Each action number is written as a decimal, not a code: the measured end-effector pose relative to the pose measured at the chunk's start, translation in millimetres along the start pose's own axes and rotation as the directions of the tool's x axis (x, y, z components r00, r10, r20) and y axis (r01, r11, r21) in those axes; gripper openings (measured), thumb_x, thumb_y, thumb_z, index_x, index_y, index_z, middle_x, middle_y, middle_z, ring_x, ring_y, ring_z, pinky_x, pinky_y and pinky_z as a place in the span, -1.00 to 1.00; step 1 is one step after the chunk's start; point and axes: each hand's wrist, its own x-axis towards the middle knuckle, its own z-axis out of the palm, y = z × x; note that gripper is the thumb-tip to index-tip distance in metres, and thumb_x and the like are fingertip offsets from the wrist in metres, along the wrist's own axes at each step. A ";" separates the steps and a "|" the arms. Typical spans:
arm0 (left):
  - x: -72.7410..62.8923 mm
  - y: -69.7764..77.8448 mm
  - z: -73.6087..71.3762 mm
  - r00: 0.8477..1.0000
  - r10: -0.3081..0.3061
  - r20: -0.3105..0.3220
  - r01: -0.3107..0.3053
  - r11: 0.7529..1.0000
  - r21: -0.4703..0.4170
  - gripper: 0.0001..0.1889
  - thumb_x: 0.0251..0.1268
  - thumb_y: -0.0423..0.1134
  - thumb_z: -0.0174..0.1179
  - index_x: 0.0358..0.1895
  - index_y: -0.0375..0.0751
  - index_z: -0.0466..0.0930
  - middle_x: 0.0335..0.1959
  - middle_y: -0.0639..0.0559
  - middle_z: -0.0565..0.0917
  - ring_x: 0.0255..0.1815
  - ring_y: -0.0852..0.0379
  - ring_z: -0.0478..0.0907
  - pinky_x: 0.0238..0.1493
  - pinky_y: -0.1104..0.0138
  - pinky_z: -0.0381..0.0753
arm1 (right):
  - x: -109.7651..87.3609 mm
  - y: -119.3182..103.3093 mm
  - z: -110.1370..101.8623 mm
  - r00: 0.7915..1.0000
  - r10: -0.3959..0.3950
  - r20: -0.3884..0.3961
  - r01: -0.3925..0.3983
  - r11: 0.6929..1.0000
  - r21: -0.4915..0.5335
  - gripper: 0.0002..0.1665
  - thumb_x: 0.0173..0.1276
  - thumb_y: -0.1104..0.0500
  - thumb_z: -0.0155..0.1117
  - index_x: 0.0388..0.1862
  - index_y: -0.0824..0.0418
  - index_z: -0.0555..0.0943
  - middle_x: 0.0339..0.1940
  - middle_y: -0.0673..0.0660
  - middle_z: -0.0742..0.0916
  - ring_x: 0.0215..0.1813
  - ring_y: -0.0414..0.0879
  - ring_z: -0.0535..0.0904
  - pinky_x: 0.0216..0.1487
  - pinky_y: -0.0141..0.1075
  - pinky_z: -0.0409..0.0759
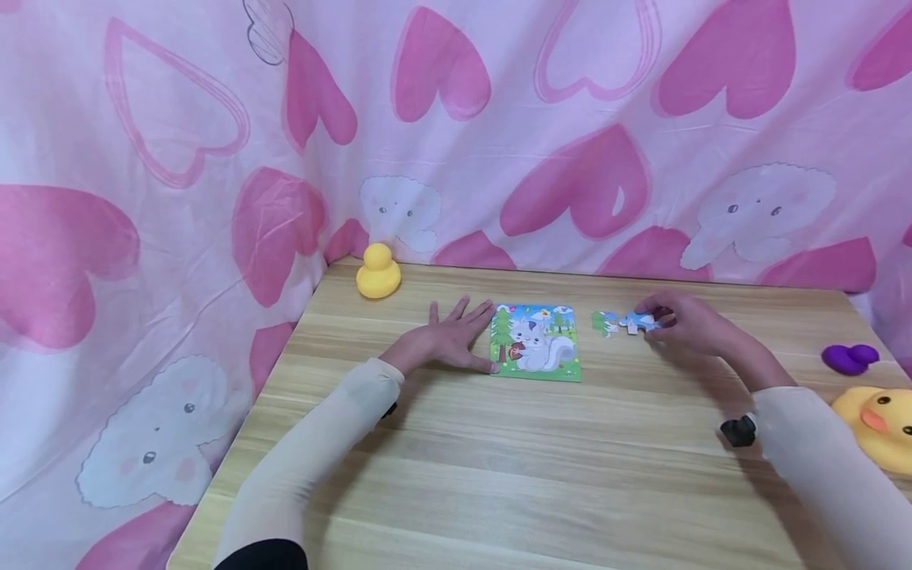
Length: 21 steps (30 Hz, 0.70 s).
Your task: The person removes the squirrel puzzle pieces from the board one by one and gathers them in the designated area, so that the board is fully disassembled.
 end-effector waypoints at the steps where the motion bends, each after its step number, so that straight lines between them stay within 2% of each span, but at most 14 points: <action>1: 0.1 0.1 -0.1 1.000 0.000 0.001 0.000 1.000 0.000 0.23 0.27 0.57 0.13 0.77 0.15 -0.39 0.81 0.20 -0.36 0.81 -0.16 -0.55 0.56 -0.53 -0.55 | 0.3 0.9 0.4 1.000 0.001 0.003 -0.001 1.000 -0.001 -0.48 0.35 0.36 0.48 0.28 0.37 0.63 0.17 0.40 0.72 0.18 0.32 0.66 0.23 0.24 0.69; 9: 1.4 1.2 -0.2 1.000 0.001 0.011 -0.001 1.000 0.004 0.24 0.27 0.58 0.13 0.76 0.17 -0.43 0.81 0.21 -0.39 0.81 -0.15 -0.55 0.55 -0.54 -0.55 | 1.2 1.1 2.0 0.999 -0.039 0.016 0.040 0.999 -0.031 -0.55 0.36 0.38 0.43 0.22 0.38 0.64 0.07 0.36 0.73 0.05 0.22 0.73 0.10 0.15 0.76; 13: 0.8 1.8 -1.1 1.000 0.004 0.012 -0.004 1.000 -0.001 0.24 0.27 0.58 0.13 0.76 0.16 -0.43 0.81 0.20 -0.38 0.81 -0.15 -0.55 0.55 -0.53 -0.56 | 2.0 -2.2 0.8 0.999 -0.031 0.039 0.033 0.998 -0.048 -0.53 0.38 0.37 0.41 0.25 0.39 0.62 0.10 0.37 0.72 0.10 0.26 0.71 0.15 0.20 0.74; 18: 1.4 0.1 -0.3 1.000 -0.001 0.013 0.001 1.000 0.000 0.25 0.26 0.59 0.12 0.76 0.16 -0.43 0.81 0.22 -0.39 0.81 -0.14 -0.56 0.56 -0.51 -0.57 | 8.7 -12.8 1.6 0.998 -0.040 0.038 0.043 0.996 -0.073 -0.43 0.36 0.30 0.48 0.33 0.38 0.58 0.23 0.38 0.72 0.26 0.32 0.65 0.30 0.27 0.64; 21: 0.9 -0.8 0.2 1.000 -0.009 0.014 0.009 1.000 -0.004 0.24 0.26 0.59 0.13 0.76 0.19 -0.44 0.80 0.23 -0.40 0.81 -0.13 -0.57 0.56 -0.50 -0.58 | 16.1 -25.1 5.4 0.997 -0.077 0.027 0.078 0.995 -0.060 -0.38 0.35 0.24 0.51 0.36 0.36 0.58 0.28 0.35 0.72 0.33 0.30 0.63 0.37 0.27 0.59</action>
